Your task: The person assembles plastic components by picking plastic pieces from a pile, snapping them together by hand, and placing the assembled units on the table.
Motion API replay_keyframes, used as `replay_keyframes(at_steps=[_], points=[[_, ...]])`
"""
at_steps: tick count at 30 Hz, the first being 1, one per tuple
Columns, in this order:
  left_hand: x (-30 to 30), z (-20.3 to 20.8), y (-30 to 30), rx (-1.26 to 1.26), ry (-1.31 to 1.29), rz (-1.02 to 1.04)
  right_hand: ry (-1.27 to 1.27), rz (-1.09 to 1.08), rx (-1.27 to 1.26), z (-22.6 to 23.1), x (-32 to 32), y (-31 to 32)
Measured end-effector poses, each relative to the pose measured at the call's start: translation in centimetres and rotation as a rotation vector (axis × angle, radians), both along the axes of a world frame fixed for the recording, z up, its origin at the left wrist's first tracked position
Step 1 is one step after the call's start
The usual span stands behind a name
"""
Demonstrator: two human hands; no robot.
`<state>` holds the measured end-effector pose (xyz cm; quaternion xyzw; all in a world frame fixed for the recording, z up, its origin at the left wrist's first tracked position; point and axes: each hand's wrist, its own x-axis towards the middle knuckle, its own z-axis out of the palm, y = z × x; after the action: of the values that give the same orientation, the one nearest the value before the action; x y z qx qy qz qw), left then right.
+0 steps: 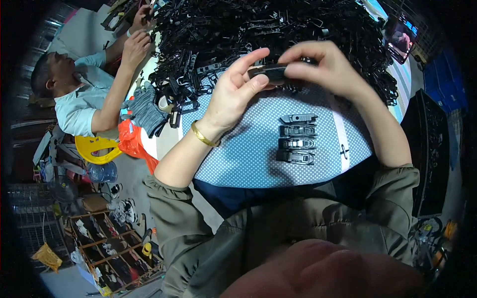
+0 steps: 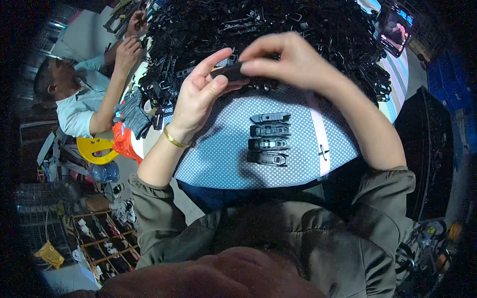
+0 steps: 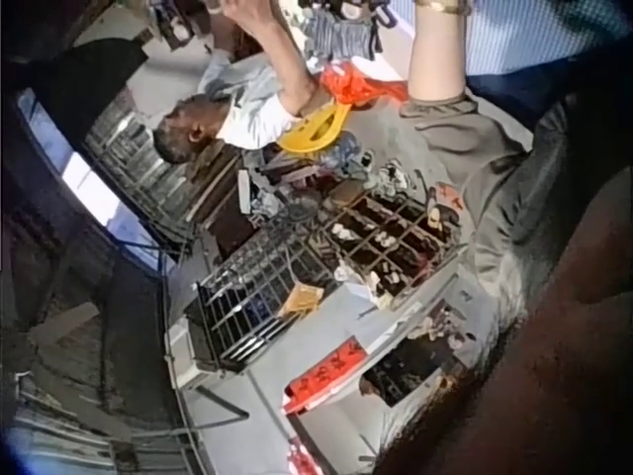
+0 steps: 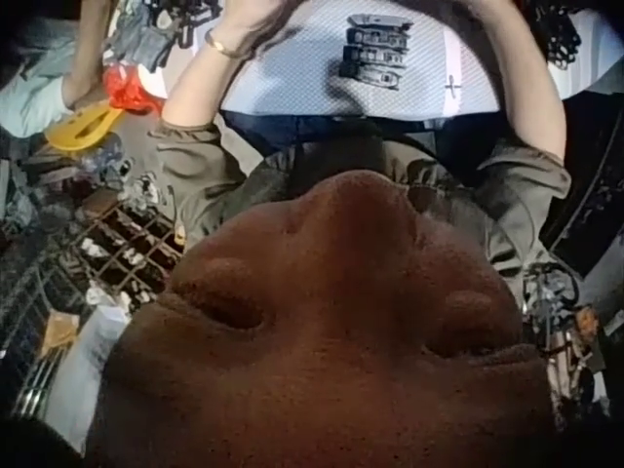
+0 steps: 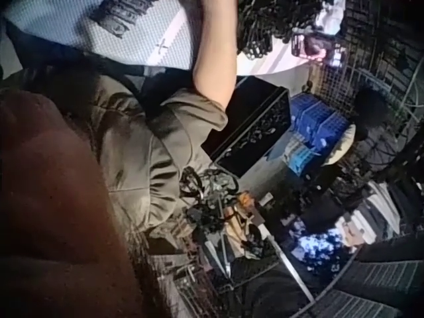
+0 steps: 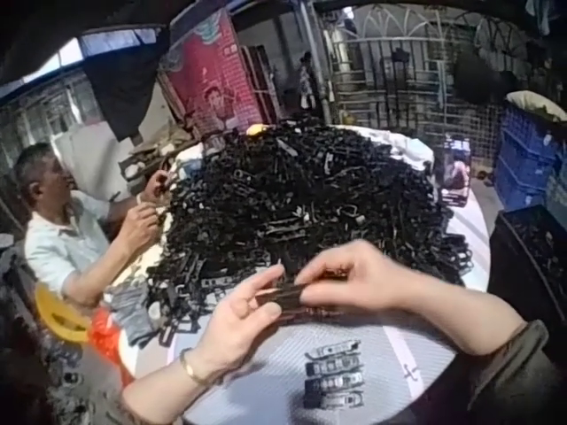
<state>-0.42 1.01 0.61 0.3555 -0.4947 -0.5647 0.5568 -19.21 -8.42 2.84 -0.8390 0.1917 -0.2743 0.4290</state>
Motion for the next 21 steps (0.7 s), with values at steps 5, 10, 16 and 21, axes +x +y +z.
replay_keyframes(at_steps=[5, 10, 16, 21], points=[[-2.0, -0.4, 0.4, -0.016, -0.558, -0.310, -0.168, -0.191, 0.026, 0.2, -3.5, -5.6], [-2.1, -1.4, 0.4, -0.617, -0.841, -0.290, 0.166, -0.080, -0.599, -1.0, -2.4, -4.7], [-0.4, -0.9, -1.5, -0.627, -1.046, 0.335, 0.241, -0.063, -0.697, -2.6, -1.1, -2.7], [2.2, 0.0, -6.3, -0.911, -1.287, 0.506, 0.187, -0.087, -0.711, -3.0, -0.8, -3.5]])
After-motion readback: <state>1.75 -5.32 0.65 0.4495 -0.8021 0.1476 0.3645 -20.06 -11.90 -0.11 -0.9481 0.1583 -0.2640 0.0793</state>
